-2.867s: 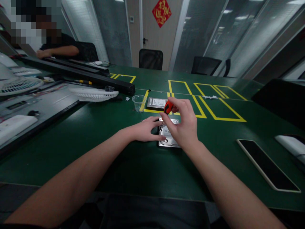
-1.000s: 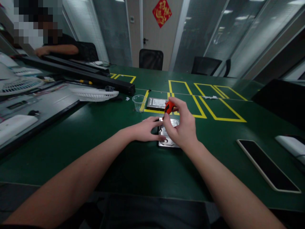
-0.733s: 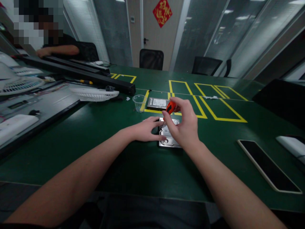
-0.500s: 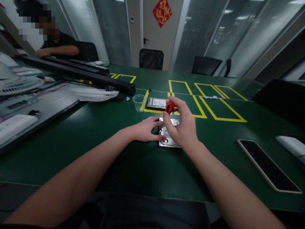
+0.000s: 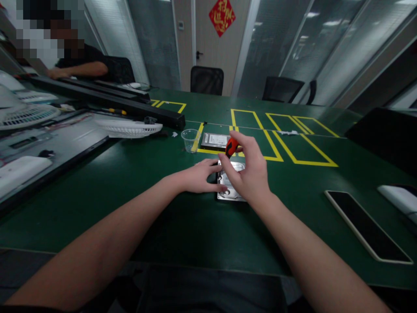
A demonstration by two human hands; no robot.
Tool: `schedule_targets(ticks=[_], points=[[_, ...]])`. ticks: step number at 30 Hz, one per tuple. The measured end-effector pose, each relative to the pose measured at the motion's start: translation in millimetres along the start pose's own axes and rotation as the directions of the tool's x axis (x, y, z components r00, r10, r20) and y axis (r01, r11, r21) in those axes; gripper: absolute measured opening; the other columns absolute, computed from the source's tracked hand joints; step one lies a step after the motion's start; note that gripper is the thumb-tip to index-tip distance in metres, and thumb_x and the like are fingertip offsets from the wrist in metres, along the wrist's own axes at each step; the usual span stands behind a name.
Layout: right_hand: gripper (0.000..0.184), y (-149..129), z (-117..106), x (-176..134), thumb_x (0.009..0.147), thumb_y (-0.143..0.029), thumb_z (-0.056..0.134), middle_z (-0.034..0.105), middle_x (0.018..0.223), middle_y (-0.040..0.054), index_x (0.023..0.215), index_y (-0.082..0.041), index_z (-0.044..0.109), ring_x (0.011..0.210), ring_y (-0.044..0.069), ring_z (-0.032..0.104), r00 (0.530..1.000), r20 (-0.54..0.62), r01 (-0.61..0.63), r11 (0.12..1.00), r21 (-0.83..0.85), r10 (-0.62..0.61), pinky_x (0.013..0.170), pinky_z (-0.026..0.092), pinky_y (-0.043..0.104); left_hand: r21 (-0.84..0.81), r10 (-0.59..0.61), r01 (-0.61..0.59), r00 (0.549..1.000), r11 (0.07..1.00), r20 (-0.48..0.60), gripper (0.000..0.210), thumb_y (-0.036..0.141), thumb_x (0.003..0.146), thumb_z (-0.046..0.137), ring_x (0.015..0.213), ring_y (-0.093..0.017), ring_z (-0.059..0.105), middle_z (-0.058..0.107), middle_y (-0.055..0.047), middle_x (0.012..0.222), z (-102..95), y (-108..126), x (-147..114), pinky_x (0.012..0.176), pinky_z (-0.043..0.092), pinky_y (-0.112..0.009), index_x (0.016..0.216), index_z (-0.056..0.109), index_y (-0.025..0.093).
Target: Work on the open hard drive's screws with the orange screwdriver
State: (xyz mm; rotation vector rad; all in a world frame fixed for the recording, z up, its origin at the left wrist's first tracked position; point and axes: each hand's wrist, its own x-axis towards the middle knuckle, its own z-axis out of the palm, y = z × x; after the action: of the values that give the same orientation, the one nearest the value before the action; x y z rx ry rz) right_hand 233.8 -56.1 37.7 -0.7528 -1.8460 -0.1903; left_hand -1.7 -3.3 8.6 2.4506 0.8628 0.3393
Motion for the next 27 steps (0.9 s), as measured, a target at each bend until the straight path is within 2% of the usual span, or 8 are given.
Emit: schedule_targets(ticks=[2, 5, 9, 12, 16, 19, 24, 27], points=[[0.055, 0.9, -0.6, 0.6, 0.119, -0.033, 0.079, 0.084, 0.147, 0.0126, 0.174, -0.032, 0.07, 0.127, 0.034, 0.083, 1.0, -0.003, -0.014, 1.0, -0.024, 0.013, 0.11, 0.077, 0.056, 0.002, 0.015, -0.015, 1.0, 1.0, -0.01, 0.094, 0.086, 0.115, 0.085, 0.193, -0.054, 0.046, 0.055, -0.017, 0.205, 0.9, -1.7, 0.0, 0.16, 0.036, -0.079, 0.191, 0.066, 0.035], [0.053, 1.5, -0.7, 0.7, 0.119, -0.028, 0.075, 0.084, 0.142, 0.0118, 0.172, -0.032, 0.071, 0.124, 0.033, 0.083, 0.999, -0.017, -0.028, 0.999, -0.033, 0.028, 0.109, 0.077, 0.055, 0.006, 0.002, -0.002, 1.0, 1.0, -0.018, 0.093, 0.086, 0.113, 0.087, 0.189, -0.054, 0.051, 0.054, -0.018, 0.205, 1.9, -3.5, 0.0, 0.158, 0.04, -0.077, 0.188, 0.069, 0.034], [0.063, 0.6, 0.6, -1.1, 0.117, -0.022, 0.068, 0.085, 0.155, 0.0149, 0.179, -0.032, 0.065, 0.128, 0.036, 0.085, 0.999, -0.002, -0.036, 0.999, -0.007, 0.036, 0.116, 0.077, 0.061, 0.007, -0.003, 0.003, 1.0, 1.0, -0.013, 0.098, 0.087, 0.112, 0.087, 0.191, -0.054, 0.049, 0.054, -0.018, 0.205, 1.9, -3.1, 0.0, 0.158, 0.04, -0.075, 0.191, 0.065, 0.034], [0.064, 0.1, 1.1, -1.3, 0.117, -0.025, 0.07, 0.084, 0.16, 0.0156, 0.181, -0.032, 0.063, 0.134, 0.037, 0.085, 1.0, 0.015, -0.021, 1.0, 0.019, 0.02, 0.119, 0.077, 0.062, 0.006, 0.007, -0.006, 1.0, 1.0, -0.007, 0.098, 0.086, 0.113, 0.087, 0.192, -0.052, 0.048, 0.054, -0.018, 0.205, 1.6, -1.7, -0.1, 0.16, 0.038, -0.076, 0.193, 0.064, 0.034], [0.053, 0.9, 0.3, 0.8, 0.12, -0.034, 0.08, 0.084, 0.144, 0.0135, 0.172, -0.031, 0.071, 0.126, 0.034, 0.084, 1.0, -0.029, 0.006, 1.0, -0.013, -0.006, 0.108, 0.079, 0.056, 0.004, 0.003, -0.003, 1.0, 1.0, -0.004, 0.093, 0.084, 0.114, 0.086, 0.192, -0.052, 0.048, 0.055, -0.018, 0.204, 0.8, 0.0, -0.5, 0.16, 0.038, -0.077, 0.189, 0.067, 0.033], [0.05, 1.4, 0.3, 1.7, 0.121, -0.031, 0.078, 0.083, 0.139, 0.0121, 0.171, -0.032, 0.072, 0.123, 0.034, 0.083, 0.999, -0.032, -0.012, 1.0, -0.028, 0.011, 0.107, 0.078, 0.056, 0.006, -0.009, 0.009, 1.0, 1.0, -0.016, 0.091, 0.086, 0.113, 0.087, 0.188, -0.053, 0.052, 0.056, -0.019, 0.203, 0.2, 0.5, -0.9, 0.159, 0.041, -0.075, 0.185, 0.072, 0.032], [0.06, 0.3, 2.5, 0.5, 0.122, -0.019, 0.061, 0.085, 0.154, 0.0146, 0.181, -0.032, 0.063, 0.132, 0.035, 0.084, 1.0, -0.019, 0.009, 0.999, 0.034, -0.009, 0.116, 0.078, 0.06, 0.011, -0.029, 0.029, 1.0, 1.0, -0.002, 0.098, 0.088, 0.112, 0.087, 0.191, -0.054, 0.048, 0.053, -0.019, 0.205, 0.0, 0.1, -1.3, 0.158, 0.041, -0.075, 0.191, 0.066, 0.033], [0.061, 0.5, 2.1, 0.0, 0.122, -0.022, 0.064, 0.084, 0.158, 0.0151, 0.182, -0.033, 0.062, 0.136, 0.036, 0.084, 1.0, 0.003, 0.003, 1.0, 0.017, -0.003, 0.118, 0.077, 0.062, 0.008, -0.012, 0.012, 1.0, 1.0, -0.009, 0.098, 0.089, 0.113, 0.085, 0.192, -0.054, 0.048, 0.054, -0.018, 0.205, 0.3, -0.7, -1.6, 0.158, 0.041, -0.075, 0.192, 0.065, 0.035]])
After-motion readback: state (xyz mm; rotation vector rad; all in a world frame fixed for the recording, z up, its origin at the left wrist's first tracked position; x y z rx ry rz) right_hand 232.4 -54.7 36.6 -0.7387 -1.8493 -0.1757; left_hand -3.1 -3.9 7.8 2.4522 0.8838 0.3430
